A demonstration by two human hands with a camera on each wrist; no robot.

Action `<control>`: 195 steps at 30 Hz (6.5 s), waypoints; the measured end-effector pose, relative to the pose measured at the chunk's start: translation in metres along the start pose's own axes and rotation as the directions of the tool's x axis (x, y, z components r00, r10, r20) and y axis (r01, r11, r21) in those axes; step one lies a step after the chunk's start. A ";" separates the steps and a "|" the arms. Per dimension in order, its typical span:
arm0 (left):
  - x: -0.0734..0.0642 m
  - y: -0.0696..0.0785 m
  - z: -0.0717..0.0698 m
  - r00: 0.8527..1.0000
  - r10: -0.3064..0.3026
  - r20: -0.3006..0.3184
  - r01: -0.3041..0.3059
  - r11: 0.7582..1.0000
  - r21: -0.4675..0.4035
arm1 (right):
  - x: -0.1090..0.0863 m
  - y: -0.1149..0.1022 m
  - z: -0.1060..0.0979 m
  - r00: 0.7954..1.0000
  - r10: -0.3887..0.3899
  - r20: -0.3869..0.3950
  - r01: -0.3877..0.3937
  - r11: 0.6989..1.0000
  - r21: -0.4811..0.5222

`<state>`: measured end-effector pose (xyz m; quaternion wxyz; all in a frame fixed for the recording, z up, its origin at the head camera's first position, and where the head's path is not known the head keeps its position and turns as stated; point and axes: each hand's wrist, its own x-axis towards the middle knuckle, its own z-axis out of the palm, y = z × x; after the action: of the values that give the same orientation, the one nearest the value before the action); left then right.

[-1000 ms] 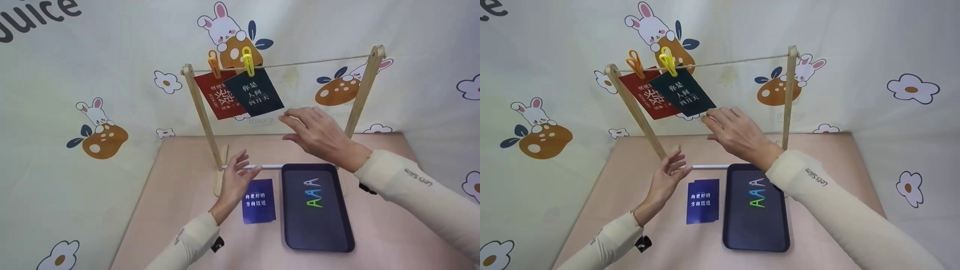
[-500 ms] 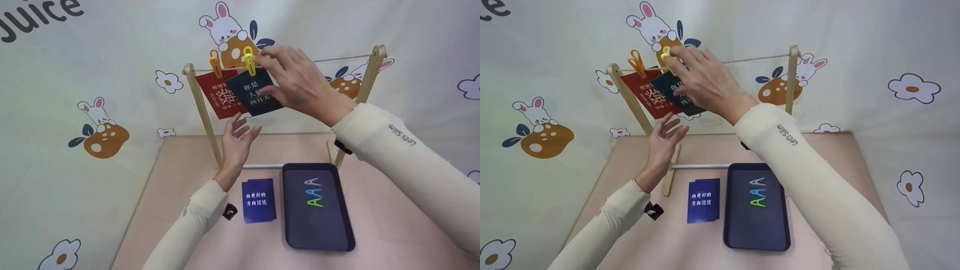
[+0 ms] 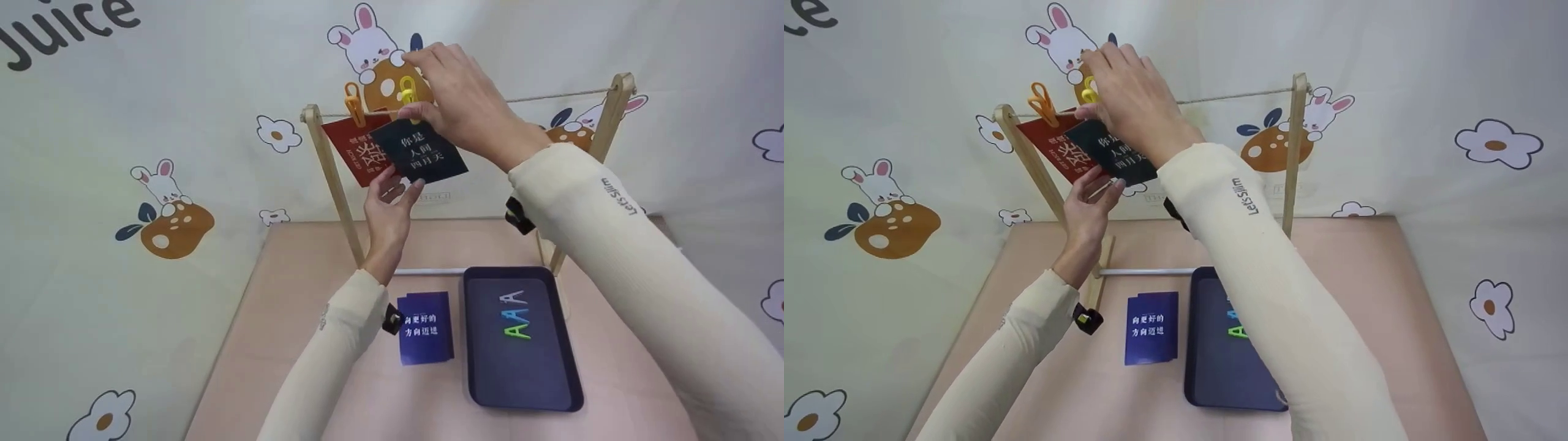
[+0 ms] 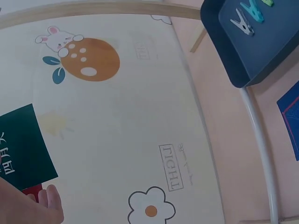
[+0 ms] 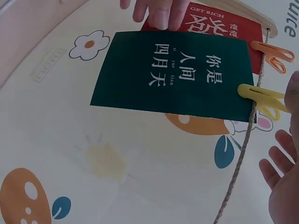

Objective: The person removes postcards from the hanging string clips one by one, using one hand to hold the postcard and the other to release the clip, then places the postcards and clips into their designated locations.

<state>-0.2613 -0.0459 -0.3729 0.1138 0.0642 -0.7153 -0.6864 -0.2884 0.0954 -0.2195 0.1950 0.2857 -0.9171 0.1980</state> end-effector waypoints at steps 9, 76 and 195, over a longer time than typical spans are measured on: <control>0.005 -0.004 0.006 0.998 -0.056 0.025 0.058 0.997 -0.056 | 0.005 -0.007 0.003 0.982 0.169 0.086 -0.178 0.977 0.116; -0.039 -0.027 -0.006 0.989 -0.144 0.043 0.146 0.988 -0.057 | -0.041 -0.006 0.013 0.930 0.330 -0.162 -0.172 0.781 0.601; -0.124 -0.212 -0.081 0.925 -0.373 -0.077 0.371 0.836 0.405 | -0.365 0.078 0.217 0.771 0.601 0.210 -0.623 0.781 0.053</control>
<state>-0.1347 -0.1039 -0.5911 -0.0396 0.2226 -0.8179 -0.5290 -0.1111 0.2145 -0.5947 0.0181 -0.0007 -0.9603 0.2782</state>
